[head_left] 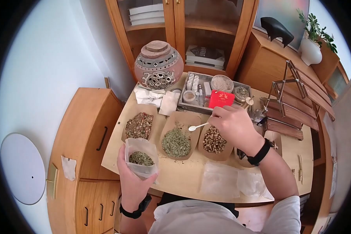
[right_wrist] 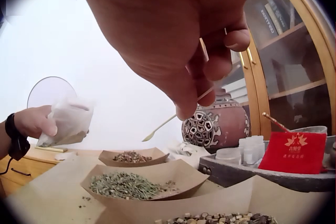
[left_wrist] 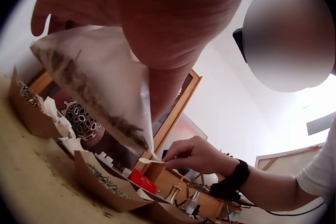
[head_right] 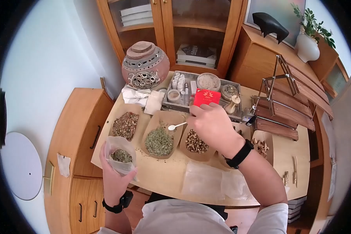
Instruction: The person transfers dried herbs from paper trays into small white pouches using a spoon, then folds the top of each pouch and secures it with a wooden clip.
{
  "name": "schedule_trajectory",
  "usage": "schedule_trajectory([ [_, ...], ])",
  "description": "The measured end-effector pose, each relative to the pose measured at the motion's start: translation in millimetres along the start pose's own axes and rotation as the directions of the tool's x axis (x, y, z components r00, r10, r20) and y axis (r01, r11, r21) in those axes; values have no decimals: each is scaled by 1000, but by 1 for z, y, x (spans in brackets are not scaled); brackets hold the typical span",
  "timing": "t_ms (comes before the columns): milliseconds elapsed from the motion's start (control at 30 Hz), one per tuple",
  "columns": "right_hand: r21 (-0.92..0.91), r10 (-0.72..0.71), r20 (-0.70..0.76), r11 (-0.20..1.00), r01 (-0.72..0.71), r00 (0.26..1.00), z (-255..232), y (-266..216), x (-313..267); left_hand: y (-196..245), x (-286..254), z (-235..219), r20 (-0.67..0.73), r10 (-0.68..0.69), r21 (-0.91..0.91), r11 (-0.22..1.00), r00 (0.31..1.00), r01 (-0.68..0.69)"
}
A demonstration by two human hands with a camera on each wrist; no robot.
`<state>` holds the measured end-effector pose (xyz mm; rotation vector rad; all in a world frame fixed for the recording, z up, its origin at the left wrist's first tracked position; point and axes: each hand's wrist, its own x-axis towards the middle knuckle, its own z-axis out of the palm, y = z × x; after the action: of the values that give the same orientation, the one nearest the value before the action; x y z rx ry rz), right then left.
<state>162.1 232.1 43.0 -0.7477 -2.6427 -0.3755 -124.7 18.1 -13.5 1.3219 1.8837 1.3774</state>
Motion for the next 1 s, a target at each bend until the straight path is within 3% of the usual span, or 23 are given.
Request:
schedule_trajectory([
  [167,-65,-88,116,993,96,989,32,0,27,-10,12,0,3,-6,182,983,1000,6],
  [500,-86,-120,171,987,136,978,65,1,48,-17,14,1,-4,-54,111,992,999,54],
  [600,-78,-161,169,981,176,972,74,-2,52,-18,10,1,1,-28,181,983,1000,28],
  [800,-2,-172,230,984,177,958,80,-10,53,-18,2,0,17,-50,189,981,999,46],
  [1000,250,-154,292,965,80,944,79,-15,51,-13,3,-2,68,-46,259,965,997,27],
])
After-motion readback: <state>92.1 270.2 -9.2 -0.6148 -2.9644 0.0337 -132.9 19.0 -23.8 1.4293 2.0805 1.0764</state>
